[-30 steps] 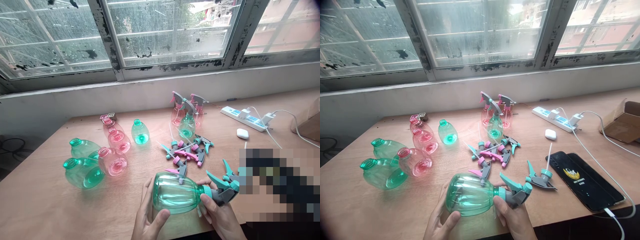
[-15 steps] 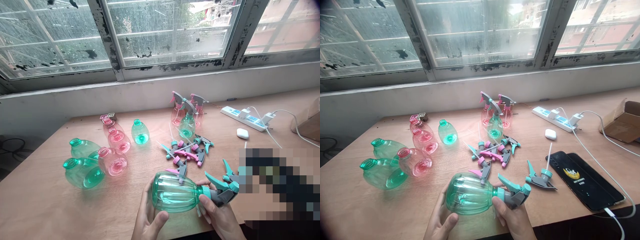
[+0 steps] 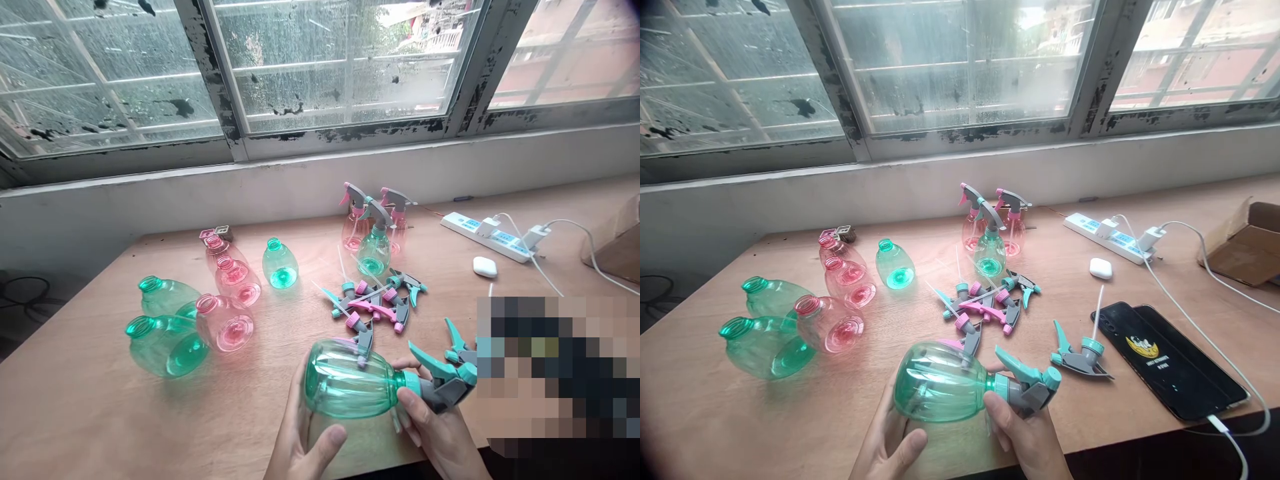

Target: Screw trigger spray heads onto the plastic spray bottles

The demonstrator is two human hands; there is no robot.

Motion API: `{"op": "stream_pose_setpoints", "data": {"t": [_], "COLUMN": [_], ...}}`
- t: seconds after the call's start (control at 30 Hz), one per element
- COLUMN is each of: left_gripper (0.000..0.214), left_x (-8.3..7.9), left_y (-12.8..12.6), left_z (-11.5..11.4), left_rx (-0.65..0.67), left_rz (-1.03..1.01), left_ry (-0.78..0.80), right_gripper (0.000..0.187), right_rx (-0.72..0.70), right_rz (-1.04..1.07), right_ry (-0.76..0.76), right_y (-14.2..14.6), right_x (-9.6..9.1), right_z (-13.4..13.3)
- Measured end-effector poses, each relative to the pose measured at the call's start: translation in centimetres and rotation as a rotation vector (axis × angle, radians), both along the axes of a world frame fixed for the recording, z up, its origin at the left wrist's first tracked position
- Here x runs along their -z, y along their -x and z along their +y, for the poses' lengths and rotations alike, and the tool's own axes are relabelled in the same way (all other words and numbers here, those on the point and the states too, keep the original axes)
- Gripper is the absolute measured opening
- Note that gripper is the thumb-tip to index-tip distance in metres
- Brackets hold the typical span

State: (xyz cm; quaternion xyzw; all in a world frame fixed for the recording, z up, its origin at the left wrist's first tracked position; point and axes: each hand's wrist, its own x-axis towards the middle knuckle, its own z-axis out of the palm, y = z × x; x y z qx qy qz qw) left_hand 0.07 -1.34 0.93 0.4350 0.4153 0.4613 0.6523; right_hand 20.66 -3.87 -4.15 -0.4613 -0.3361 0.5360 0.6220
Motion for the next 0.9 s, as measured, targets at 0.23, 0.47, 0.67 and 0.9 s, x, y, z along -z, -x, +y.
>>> {"op": "stream_pose_setpoints", "data": {"t": [0.23, 0.47, 0.67, 0.9], "left_gripper": [0.075, 0.073, 0.083, 0.075], "left_x": [-0.4, -0.4, -0.3, -1.0], "left_y": [-0.4, -0.4, -0.1, -0.4], "left_z": [0.7, 0.4, 0.3, 0.6], "left_rx": [-0.069, -0.012, 0.019, -0.029], "left_rz": [0.053, 0.021, 0.006, 0.050], "left_ry": [-0.050, -0.002, -0.006, -0.056], "right_gripper": [0.042, 0.040, 0.042, 0.047], "right_rx": [0.003, 0.003, 0.008, -0.004], "right_rz": [0.013, 0.008, 0.036, 0.028], "right_ry": [-0.015, 0.001, -0.005, 0.017], "right_y": [0.0, 0.1, 0.1, 0.0], "right_x": [-0.2, -1.0, -0.5, -0.1], "right_z": [0.2, 0.2, 0.2, 0.0]}}
